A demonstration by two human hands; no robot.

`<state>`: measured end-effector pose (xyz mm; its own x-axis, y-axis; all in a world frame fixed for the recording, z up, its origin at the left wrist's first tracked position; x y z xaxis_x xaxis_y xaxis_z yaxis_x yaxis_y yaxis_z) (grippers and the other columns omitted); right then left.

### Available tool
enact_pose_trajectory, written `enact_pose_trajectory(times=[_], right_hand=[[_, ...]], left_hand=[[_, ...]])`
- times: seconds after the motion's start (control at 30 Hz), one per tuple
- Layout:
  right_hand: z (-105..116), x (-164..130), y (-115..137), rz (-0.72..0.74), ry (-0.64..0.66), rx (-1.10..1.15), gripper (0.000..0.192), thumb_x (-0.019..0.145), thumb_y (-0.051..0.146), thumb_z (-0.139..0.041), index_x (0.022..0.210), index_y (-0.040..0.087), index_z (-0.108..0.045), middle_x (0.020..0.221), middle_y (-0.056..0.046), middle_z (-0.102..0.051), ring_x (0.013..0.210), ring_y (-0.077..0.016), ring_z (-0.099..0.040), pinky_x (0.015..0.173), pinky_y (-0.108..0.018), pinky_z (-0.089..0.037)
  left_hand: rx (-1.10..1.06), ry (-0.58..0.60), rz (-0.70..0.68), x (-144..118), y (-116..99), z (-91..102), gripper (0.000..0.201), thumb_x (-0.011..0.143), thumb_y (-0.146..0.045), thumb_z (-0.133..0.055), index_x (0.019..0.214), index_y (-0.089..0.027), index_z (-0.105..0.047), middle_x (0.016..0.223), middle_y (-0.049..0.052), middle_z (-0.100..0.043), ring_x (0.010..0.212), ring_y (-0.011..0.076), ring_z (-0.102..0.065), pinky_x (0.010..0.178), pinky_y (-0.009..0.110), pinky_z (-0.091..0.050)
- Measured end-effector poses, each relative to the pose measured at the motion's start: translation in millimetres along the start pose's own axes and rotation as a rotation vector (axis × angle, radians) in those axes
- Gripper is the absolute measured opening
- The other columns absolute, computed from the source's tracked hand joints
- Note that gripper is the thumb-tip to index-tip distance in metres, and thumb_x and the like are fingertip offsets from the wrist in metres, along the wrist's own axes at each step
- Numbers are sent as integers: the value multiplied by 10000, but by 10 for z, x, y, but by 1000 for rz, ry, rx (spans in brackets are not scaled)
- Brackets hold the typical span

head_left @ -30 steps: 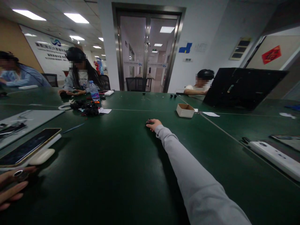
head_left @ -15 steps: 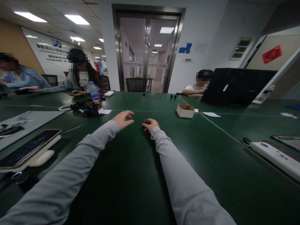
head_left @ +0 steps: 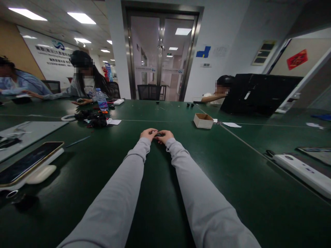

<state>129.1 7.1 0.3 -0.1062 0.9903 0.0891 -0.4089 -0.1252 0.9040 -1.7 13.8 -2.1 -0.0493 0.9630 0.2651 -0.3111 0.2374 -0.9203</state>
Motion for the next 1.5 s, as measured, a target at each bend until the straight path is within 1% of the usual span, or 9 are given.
enact_pose_trajectory(times=[0.17,0.3,0.43,0.6,0.77,0.97,1.1,1.27,1.5], right_hand=[[26,-33,42,-67,30,390,206,712,95,-644,913,114,-603,572,13,-594,471,-102,-616,483,-187,-541],[71,-43,49,-95,61,508,164,754,111,-613,917,124,-608,598,-4,-621,490,-104,-628,505,-186,-554],[98,-30,31,-121,14,549,172,744,91,-626,913,108,-599,568,-4,-615,475,-107,-623,495,-186,-556],[113,-25,21,-130,-49,608,149,725,47,-628,858,105,-596,615,-19,-633,490,-109,-626,543,-211,-565],[129,-53,44,-118,-23,628,182,718,48,-632,880,130,-612,612,-4,-625,535,-115,-639,612,-237,-574],[146,-73,50,-89,-1,648,175,722,92,-645,886,151,-626,670,-14,-629,584,-128,-652,661,-265,-576],[147,-71,38,-75,10,664,180,726,76,-631,889,154,-624,677,-14,-625,600,-132,-655,674,-271,-575],[146,-59,23,-68,23,659,193,724,65,-630,894,157,-625,683,-8,-618,606,-127,-654,674,-264,-577],[148,-56,14,-47,53,681,239,713,45,-631,928,149,-617,672,-5,-615,609,-125,-655,653,-236,-578]], left_hand=[[-233,3,1,16,49,21,208,624,-269,-665,799,-165,-624,707,25,-619,640,120,-579,590,233,-508],[-215,-33,-10,38,82,27,201,609,-298,-676,735,-155,-611,673,19,-605,588,110,-571,564,231,-511],[-256,12,38,59,102,19,172,700,-292,-598,774,-142,-634,722,45,-630,573,94,-577,556,210,-509],[-299,-13,85,39,65,4,138,728,-219,-564,820,-134,-623,775,55,-645,583,83,-584,567,197,-510],[-258,-58,119,20,44,13,153,726,-259,-565,798,-127,-595,681,35,-631,569,93,-584,518,187,-483],[-188,-57,75,23,31,38,186,717,-318,-561,745,-139,-600,563,11,-597,472,85,-527,450,182,-422],[-176,-63,84,21,29,42,194,708,-340,-570,719,-148,-594,529,2,-578,452,82,-508,433,178,-393],[-144,-67,96,25,37,51,220,704,-366,-573,653,-152,-567,517,6,-576,447,86,-505,446,186,-393],[-84,-87,70,17,49,72,265,687,-422,-576,639,-161,-578,523,6,-584,467,92,-521,506,200,-417]])
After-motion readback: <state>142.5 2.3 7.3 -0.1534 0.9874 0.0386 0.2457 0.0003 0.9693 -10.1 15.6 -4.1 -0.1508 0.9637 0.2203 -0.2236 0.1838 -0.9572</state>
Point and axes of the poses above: each hand's wrist, its own x-axis towards the middle knuckle, its own z-axis out of the back of the hand, y = z × x, the point moved 2 cm from there along x, towards the middle knuckle
